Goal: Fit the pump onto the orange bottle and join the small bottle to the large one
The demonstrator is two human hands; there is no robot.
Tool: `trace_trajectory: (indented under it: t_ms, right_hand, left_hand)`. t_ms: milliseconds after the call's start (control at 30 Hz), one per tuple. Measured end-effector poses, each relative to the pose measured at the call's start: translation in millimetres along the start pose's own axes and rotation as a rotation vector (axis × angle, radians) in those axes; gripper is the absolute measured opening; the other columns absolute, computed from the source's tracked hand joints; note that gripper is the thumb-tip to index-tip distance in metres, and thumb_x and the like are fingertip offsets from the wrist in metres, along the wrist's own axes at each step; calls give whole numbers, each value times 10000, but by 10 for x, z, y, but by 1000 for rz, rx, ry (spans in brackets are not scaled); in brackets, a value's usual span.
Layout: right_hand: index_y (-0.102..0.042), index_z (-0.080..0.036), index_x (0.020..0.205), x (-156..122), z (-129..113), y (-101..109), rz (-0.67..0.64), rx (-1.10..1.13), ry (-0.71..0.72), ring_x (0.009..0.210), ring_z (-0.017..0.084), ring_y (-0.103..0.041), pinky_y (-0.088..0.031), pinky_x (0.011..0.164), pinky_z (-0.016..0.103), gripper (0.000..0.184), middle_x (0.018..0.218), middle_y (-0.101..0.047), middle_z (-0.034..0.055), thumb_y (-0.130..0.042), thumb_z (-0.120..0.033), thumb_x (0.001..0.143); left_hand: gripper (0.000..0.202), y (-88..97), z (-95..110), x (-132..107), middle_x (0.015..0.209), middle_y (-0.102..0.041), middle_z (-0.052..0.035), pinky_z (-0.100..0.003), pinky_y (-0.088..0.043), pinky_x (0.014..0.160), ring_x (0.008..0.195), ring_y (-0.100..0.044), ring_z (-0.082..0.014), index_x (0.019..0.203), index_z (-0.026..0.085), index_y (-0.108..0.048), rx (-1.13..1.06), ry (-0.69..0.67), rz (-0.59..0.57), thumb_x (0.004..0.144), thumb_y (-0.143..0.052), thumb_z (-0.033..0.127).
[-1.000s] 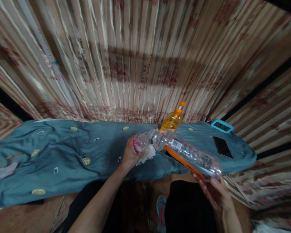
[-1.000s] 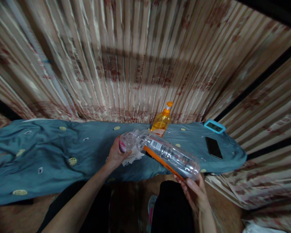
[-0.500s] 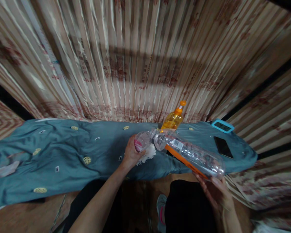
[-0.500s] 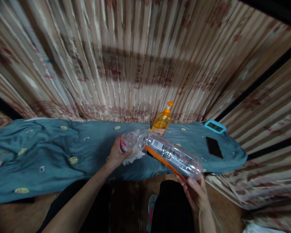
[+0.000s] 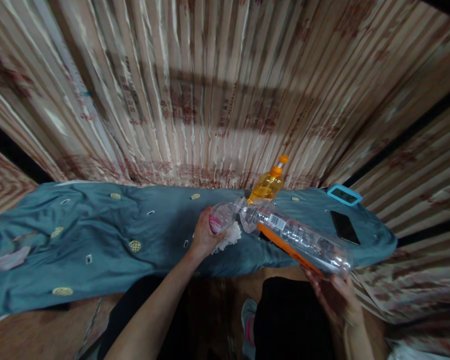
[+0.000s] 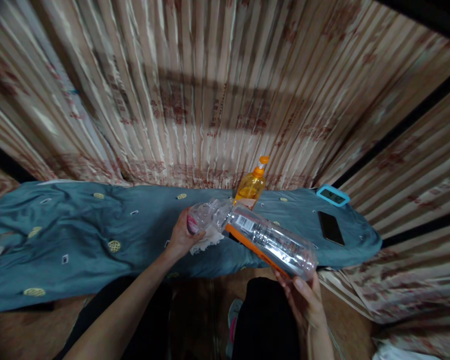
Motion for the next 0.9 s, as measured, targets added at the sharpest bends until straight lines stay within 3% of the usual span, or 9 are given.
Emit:
trace_trajectory:
  t_ms: [100,233,367,567,700,900]
  right_hand:
    - [-719,-394,1079,-60,-38,-97,19,11,-4,843,130,-704,-563,707,220,513,1033,-729,-67,-911,-412,603]
    - [-708,-394,1120,-84,-67,-143,15,-4,-2,824,160,-695,-558,682,274,521,1005,-730,-43,-893,-416,633]
    - [-671,-392,1207,-97,-99,-165,4,-32,18,748,155,-666,-523,623,266,650,997,-724,-31,-905,-412,602]
    - [-693,-362,1107,-128,-133,-216,-6,-35,37,795,168,-645,-483,592,257,530,1019,-707,-21,-894,-412,620]
    - [-682,-340,1114,-143,-154,-246,-20,-43,42,806,185,-634,-455,584,261,541,990,-708,1,-897,-396,620]
    - [-662,-398,1188,-152,-159,-294,-8,-18,39,780,145,-608,-451,589,243,627,1026,-686,-25,-902,-427,609]
  left_hand:
    - [796,4,28,3,1301,-615,-143,-525,-464,1097,1241,-603,-337,1321,173,-477,-10,8,-24,604,-815,244]
    - [801,10,38,6,1302,-612,-146,-532,-458,1104,1236,-603,-338,1325,170,-477,-7,13,-22,604,-816,251]
    - [783,6,29,6,1262,-628,-114,-519,-473,1090,1201,-620,-325,1307,197,-499,-10,3,-2,596,-823,244]
    - [791,-6,25,4,1254,-630,-112,-510,-486,1077,1191,-626,-317,1309,196,-496,-21,10,9,590,-824,228]
    - [786,-2,26,7,1269,-626,-110,-521,-484,1078,1208,-619,-325,1309,205,-492,-13,9,6,596,-822,233]
    - [782,4,31,20,1260,-631,-122,-513,-494,1069,1188,-636,-324,1302,182,-495,9,7,7,590,-815,228]
Point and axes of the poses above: each hand's wrist, its own x-axis towards the middle knuckle, its own y-axis out of the back of the hand, z = x × y, the point moved 4 cm from there along x, towards the middle knuckle
